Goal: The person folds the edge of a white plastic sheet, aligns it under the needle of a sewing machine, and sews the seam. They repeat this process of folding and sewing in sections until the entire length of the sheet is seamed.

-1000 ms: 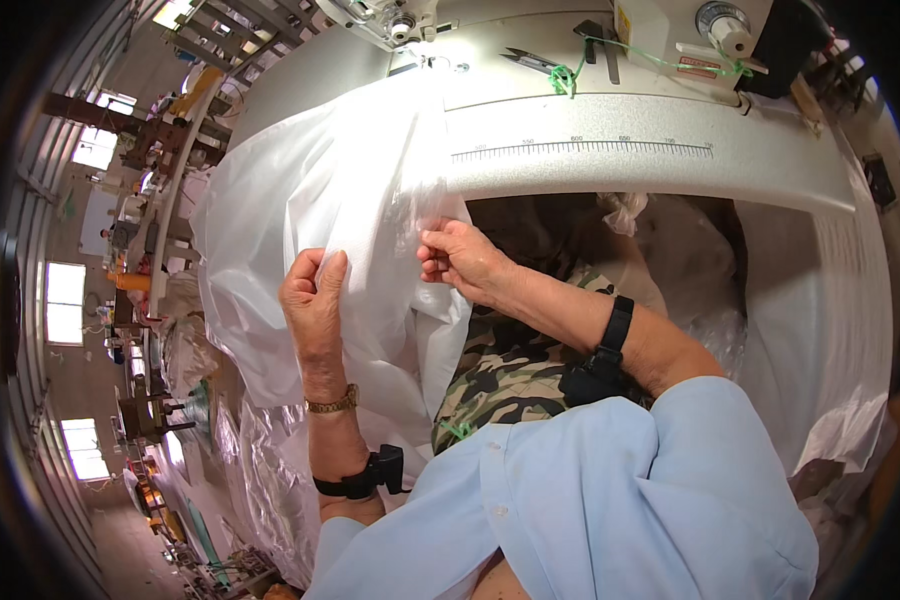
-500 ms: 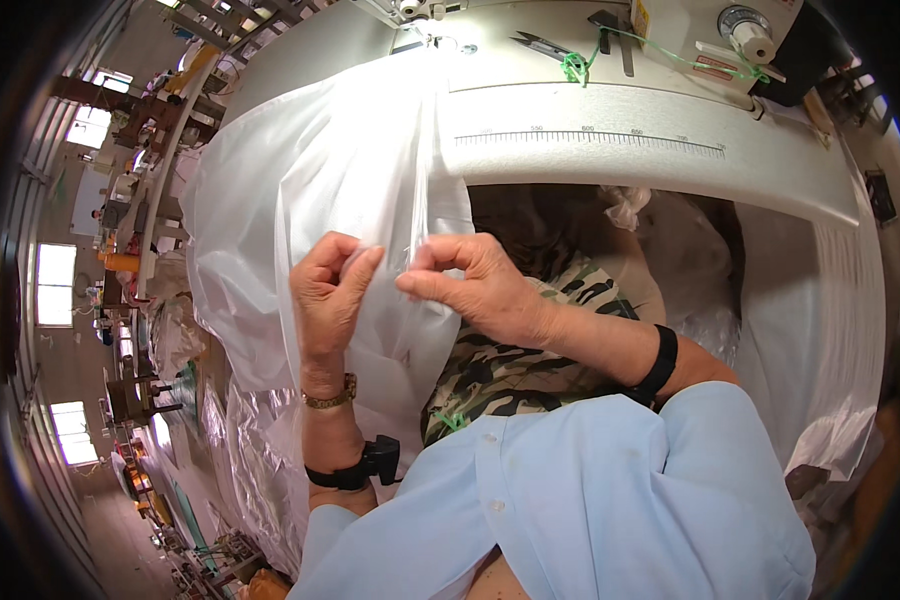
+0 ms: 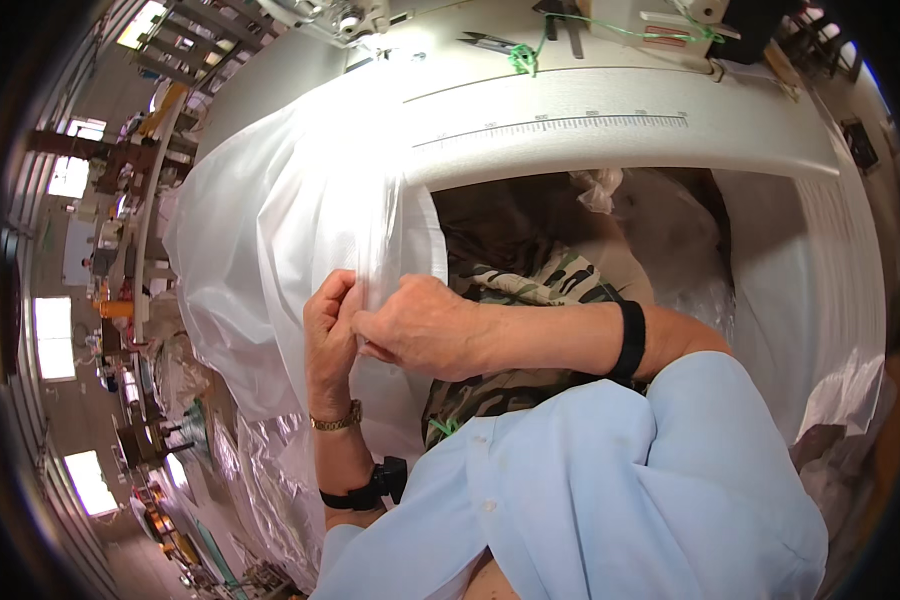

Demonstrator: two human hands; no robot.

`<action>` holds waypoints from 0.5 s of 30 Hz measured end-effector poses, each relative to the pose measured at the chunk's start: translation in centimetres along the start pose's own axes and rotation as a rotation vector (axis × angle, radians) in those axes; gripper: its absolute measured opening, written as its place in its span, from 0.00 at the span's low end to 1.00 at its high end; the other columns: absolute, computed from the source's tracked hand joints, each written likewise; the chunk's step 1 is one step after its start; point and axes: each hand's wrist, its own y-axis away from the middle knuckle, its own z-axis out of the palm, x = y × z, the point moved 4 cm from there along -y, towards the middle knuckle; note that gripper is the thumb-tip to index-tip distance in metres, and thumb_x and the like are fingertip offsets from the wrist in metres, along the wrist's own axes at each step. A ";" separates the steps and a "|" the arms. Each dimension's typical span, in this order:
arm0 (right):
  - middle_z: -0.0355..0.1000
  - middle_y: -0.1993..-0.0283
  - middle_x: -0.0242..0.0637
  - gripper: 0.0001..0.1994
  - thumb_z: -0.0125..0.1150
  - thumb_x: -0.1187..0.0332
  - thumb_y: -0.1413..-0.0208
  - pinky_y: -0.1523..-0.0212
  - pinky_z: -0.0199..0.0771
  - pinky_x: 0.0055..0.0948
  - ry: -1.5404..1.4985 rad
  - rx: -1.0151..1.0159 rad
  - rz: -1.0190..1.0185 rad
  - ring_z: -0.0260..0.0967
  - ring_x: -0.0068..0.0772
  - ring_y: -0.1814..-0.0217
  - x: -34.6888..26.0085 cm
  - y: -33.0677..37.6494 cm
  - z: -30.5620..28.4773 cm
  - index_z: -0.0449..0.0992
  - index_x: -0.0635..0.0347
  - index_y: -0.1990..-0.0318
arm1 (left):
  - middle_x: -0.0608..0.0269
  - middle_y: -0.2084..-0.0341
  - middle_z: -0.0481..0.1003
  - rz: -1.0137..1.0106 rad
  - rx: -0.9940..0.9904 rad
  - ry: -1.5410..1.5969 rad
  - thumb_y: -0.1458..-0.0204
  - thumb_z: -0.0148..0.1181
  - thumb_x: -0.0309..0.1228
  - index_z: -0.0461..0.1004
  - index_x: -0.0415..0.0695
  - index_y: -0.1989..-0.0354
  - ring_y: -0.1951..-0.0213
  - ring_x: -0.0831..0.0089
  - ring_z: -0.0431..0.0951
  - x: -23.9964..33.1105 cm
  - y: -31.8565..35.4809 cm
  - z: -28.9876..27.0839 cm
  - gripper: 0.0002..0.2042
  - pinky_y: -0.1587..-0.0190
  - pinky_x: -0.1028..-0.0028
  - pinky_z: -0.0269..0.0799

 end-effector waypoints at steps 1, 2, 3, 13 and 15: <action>0.68 0.81 0.35 0.10 0.60 0.65 0.44 0.69 0.65 0.35 0.042 -0.067 -0.010 0.69 0.40 0.78 0.0 -0.1 0.3 0.67 0.58 0.72 | 0.75 0.77 0.64 -0.029 0.027 0.049 0.37 0.51 0.27 0.70 0.36 0.68 0.73 0.87 0.58 0.0 0.0 -0.1 0.08 0.74 0.81 0.55; 0.69 0.81 0.34 0.10 0.59 0.66 0.45 0.69 0.65 0.34 0.079 -0.123 -0.025 0.69 0.38 0.78 -0.1 -0.2 0.6 0.67 0.58 0.72 | 0.75 0.77 0.64 -0.059 0.054 0.098 0.36 0.51 0.29 0.69 0.37 0.69 0.73 0.87 0.58 -0.1 0.1 -0.2 0.10 0.73 0.81 0.56; 0.69 0.82 0.33 0.09 0.59 0.67 0.45 0.70 0.64 0.33 0.086 -0.135 -0.041 0.69 0.35 0.78 -0.1 -0.3 0.8 0.66 0.58 0.72 | 0.75 0.77 0.64 -0.056 0.042 0.100 0.36 0.51 0.29 0.69 0.37 0.69 0.73 0.87 0.58 0.0 0.0 -0.2 0.10 0.73 0.81 0.56; 0.70 0.66 0.40 0.11 0.58 0.63 0.42 0.60 0.70 0.35 -0.197 0.574 0.027 0.70 0.42 0.64 3.6 -1.3 -2.2 0.69 0.60 0.60 | 0.81 0.80 0.61 0.092 0.252 -0.028 0.39 0.55 0.26 0.71 0.39 0.69 0.77 0.91 0.55 2.0 -0.9 -2.6 0.06 0.77 0.84 0.48; 0.71 0.62 0.44 0.12 0.58 0.64 0.42 0.58 0.71 0.36 -0.373 0.913 0.166 0.70 0.46 0.60 5.2 -2.8 -2.1 0.70 0.62 0.56 | 0.79 0.79 0.64 0.158 0.301 -0.085 0.40 0.56 0.24 0.73 0.37 0.68 0.76 0.90 0.57 3.3 -1.0 -3.6 0.06 0.76 0.85 0.50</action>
